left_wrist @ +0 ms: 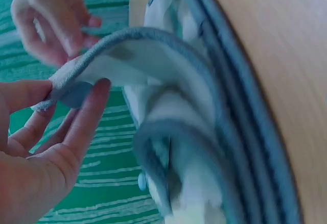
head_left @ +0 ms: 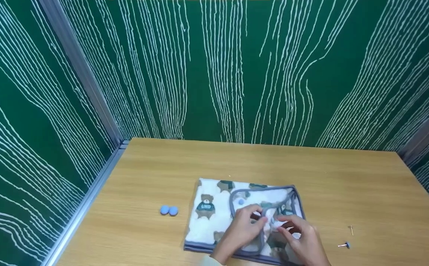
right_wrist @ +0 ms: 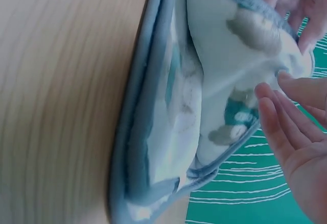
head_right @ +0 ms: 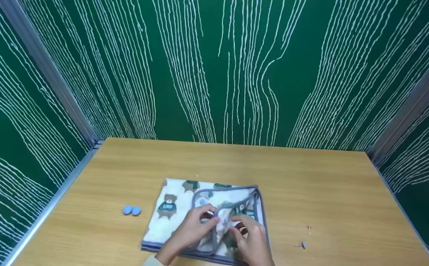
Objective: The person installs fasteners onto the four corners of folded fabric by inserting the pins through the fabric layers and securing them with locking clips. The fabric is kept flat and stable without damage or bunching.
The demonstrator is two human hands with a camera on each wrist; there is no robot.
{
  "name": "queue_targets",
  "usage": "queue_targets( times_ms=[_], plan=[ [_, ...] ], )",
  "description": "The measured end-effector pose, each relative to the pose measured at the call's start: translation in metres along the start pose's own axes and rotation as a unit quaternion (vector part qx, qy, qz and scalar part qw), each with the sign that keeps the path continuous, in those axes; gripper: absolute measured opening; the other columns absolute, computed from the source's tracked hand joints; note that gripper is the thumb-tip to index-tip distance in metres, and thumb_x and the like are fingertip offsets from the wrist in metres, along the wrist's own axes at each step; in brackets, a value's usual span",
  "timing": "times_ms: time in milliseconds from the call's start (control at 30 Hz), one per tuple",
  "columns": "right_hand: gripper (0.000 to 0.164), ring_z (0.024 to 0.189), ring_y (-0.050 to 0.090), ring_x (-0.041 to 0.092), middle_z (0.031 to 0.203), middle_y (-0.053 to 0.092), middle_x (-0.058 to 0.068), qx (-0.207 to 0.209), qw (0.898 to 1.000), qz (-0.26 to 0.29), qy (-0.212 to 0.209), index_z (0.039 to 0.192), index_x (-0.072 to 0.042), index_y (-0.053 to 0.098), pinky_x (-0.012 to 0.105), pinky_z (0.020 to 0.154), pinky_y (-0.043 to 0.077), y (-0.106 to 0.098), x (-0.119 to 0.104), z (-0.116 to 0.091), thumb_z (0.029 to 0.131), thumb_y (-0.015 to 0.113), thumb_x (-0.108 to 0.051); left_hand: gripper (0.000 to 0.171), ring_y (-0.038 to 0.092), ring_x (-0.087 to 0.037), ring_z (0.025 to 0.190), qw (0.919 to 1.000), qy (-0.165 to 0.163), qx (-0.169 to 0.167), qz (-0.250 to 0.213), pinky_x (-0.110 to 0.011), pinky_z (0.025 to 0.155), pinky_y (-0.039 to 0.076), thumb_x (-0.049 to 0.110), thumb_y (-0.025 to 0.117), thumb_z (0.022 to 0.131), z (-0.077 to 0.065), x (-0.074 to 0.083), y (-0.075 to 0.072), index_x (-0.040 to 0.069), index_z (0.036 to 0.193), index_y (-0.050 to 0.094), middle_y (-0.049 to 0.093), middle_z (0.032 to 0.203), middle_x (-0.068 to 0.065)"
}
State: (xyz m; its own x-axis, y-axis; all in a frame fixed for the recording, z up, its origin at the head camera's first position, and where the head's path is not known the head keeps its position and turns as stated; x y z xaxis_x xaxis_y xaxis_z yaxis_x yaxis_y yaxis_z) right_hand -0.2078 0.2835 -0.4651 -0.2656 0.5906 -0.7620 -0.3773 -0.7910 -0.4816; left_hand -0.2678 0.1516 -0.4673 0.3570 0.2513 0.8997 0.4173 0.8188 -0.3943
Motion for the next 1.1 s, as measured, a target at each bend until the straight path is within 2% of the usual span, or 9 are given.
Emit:
queue_targets(
  times_ms=[200, 267, 367, 500, 633, 867, 967, 1100],
  plan=[
    [0.03, 0.062, 0.056, 0.007, 0.074, 0.061, -0.009, -0.018, 0.998, -0.029, 0.045, 0.079, -0.021, 0.064, 0.022, 0.054, 0.049, -0.006, 0.013, -0.002, 0.066, 0.072, 0.005, 0.007, 0.057, -0.01, 0.084, 0.9986, -0.052, -0.008, -0.008, -0.021, 0.071, 0.045, 0.019, 0.053, 0.087, 0.007, -0.016, -0.016, 0.014, 0.091, 0.056, 0.057, 0.093, 0.004],
    [0.026, 0.063, 0.055, 0.007, 0.075, 0.062, -0.006, -0.032, 0.997, -0.04, 0.063, 0.079, -0.02, 0.065, 0.022, 0.055, 0.049, -0.008, 0.018, -0.003, 0.068, 0.071, 0.003, 0.007, 0.055, -0.01, 0.082, 0.9981, -0.061, 0.0, -0.005, -0.022, 0.069, 0.045, 0.02, 0.052, 0.088, 0.008, -0.02, -0.022, 0.016, 0.092, 0.055, 0.055, 0.095, 0.004],
    [0.02, 0.064, 0.054, 0.006, 0.076, 0.062, -0.004, -0.047, 0.992, -0.061, 0.096, 0.08, -0.017, 0.065, 0.02, 0.056, 0.048, -0.012, 0.026, -0.006, 0.071, 0.069, 0.0, 0.006, 0.053, -0.01, 0.084, 0.9981, -0.057, 0.02, -0.006, -0.023, 0.07, 0.045, 0.02, 0.05, 0.089, 0.01, -0.025, -0.032, 0.015, 0.092, 0.053, 0.055, 0.097, 0.003],
    [0.017, 0.062, 0.054, 0.006, 0.073, 0.062, -0.005, -0.034, 0.992, -0.074, 0.099, 0.079, -0.013, 0.066, 0.019, 0.054, 0.048, -0.022, 0.029, -0.009, 0.07, 0.069, 0.001, 0.008, 0.054, -0.012, 0.072, 0.9971, -0.063, 0.036, -0.024, -0.025, 0.061, 0.047, 0.017, 0.05, 0.089, 0.012, -0.035, -0.043, 0.011, 0.093, 0.053, 0.055, 0.098, -0.003],
    [0.018, 0.062, 0.054, 0.007, 0.073, 0.062, -0.004, -0.021, 0.993, -0.079, 0.082, 0.077, -0.012, 0.066, 0.021, 0.051, 0.047, -0.03, 0.029, -0.012, 0.069, 0.07, 0.004, 0.008, 0.051, -0.013, 0.054, 0.9924, -0.104, 0.051, -0.043, -0.027, 0.047, 0.046, 0.016, 0.051, 0.088, 0.012, -0.054, -0.049, 0.008, 0.093, 0.052, 0.054, 0.096, -0.005],
    [0.013, 0.066, 0.054, 0.009, 0.074, 0.062, -0.004, -0.05, 0.981, -0.115, 0.148, 0.082, -0.012, 0.065, 0.021, 0.054, 0.046, -0.04, 0.044, -0.016, 0.072, 0.069, -0.004, 0.008, 0.052, -0.017, 0.051, 0.988, -0.135, 0.062, -0.042, -0.03, 0.044, 0.047, 0.014, 0.05, 0.089, 0.011, -0.077, -0.052, 0.006, 0.091, 0.051, 0.051, 0.086, -0.006],
    [0.013, 0.067, 0.055, 0.009, 0.075, 0.062, -0.003, -0.054, 0.979, -0.117, 0.16, 0.082, -0.012, 0.065, 0.021, 0.054, 0.046, -0.045, 0.048, -0.02, 0.073, 0.068, -0.004, 0.007, 0.05, -0.015, 0.046, 0.9894, -0.126, 0.069, -0.017, -0.028, 0.04, 0.045, 0.011, 0.051, 0.088, 0.012, -0.081, -0.052, 0.005, 0.085, 0.049, 0.05, 0.078, -0.005],
    [0.011, 0.069, 0.056, 0.01, 0.079, 0.063, -0.002, -0.058, 0.975, -0.121, 0.176, 0.083, -0.012, 0.064, 0.021, 0.055, 0.046, -0.052, 0.054, -0.024, 0.074, 0.068, -0.006, 0.009, 0.047, -0.008, 0.05, 0.9871, -0.101, 0.106, 0.063, -0.024, 0.046, 0.042, 0.009, 0.056, 0.083, 0.014, -0.079, -0.058, 0.005, 0.077, 0.051, 0.051, 0.066, -0.001]
  ],
)
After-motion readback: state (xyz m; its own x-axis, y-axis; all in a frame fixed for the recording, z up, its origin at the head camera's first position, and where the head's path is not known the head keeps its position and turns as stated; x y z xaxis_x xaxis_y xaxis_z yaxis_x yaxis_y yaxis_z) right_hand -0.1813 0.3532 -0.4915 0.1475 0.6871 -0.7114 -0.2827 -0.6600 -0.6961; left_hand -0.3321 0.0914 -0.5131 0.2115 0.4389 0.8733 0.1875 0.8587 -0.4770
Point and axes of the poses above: each hand's wrist, its own z-axis towards the middle knuckle, its own y-axis out of the palm, x = y × z, the point moved 9 cm from there along z, towards the middle knuckle
